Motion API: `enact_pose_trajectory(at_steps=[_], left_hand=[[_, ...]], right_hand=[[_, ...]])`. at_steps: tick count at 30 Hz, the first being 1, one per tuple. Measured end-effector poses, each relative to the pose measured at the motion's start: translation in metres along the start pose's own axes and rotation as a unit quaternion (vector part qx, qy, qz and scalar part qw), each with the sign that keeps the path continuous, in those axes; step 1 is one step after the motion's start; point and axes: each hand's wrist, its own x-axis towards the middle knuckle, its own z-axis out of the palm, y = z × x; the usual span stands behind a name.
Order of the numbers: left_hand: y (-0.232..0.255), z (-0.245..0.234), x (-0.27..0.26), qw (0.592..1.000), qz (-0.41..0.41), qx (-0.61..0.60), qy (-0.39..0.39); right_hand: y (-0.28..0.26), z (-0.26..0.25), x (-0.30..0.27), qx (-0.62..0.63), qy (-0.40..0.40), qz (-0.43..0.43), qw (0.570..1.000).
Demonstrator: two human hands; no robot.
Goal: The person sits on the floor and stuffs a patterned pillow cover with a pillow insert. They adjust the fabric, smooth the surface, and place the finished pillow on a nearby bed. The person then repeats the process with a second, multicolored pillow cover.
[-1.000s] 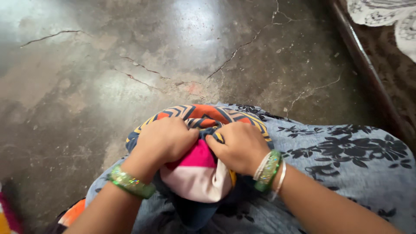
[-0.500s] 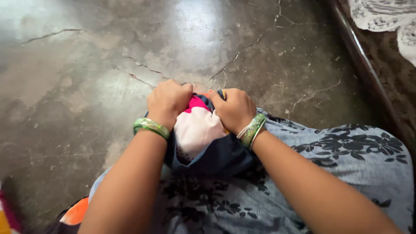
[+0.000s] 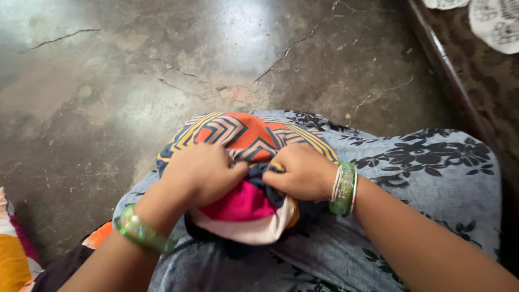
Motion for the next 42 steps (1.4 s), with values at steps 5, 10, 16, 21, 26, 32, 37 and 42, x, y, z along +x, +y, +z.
enact_pose_trajectory(at_steps=[5,10,16,21,26,32,37,42], left_hand=[[-0.004,0.002,0.021,1.000,-0.011,0.008,-0.016],[-0.005,0.016,0.070,0.998,-0.026,-0.013,0.063],[-0.017,0.022,0.124,0.989,-0.037,-0.098,0.108],[-0.024,0.021,0.134,0.987,-0.039,-0.096,0.126],[-0.012,0.030,0.093,0.976,-0.015,-0.085,0.202],[-0.015,0.033,0.002,0.984,-0.027,-0.054,0.168],[-0.055,0.028,-0.047,0.978,-0.024,-0.097,0.184],[-0.045,0.028,-0.030,0.986,-0.010,-0.065,0.153]], right_hand=[[-0.005,0.006,0.020,-0.048,-0.005,0.028,0.998],[0.003,0.017,0.057,-0.055,0.057,0.083,0.993],[0.024,0.019,0.099,-0.004,0.111,0.117,0.987],[0.031,0.018,0.111,0.020,0.167,0.088,0.982],[0.023,0.031,0.075,-0.017,0.205,0.063,0.977],[0.027,0.026,0.007,0.100,0.108,-0.067,0.987],[0.021,0.008,-0.014,0.238,0.014,-0.120,0.964],[0.013,0.017,0.006,0.095,-0.013,-0.073,0.993]])
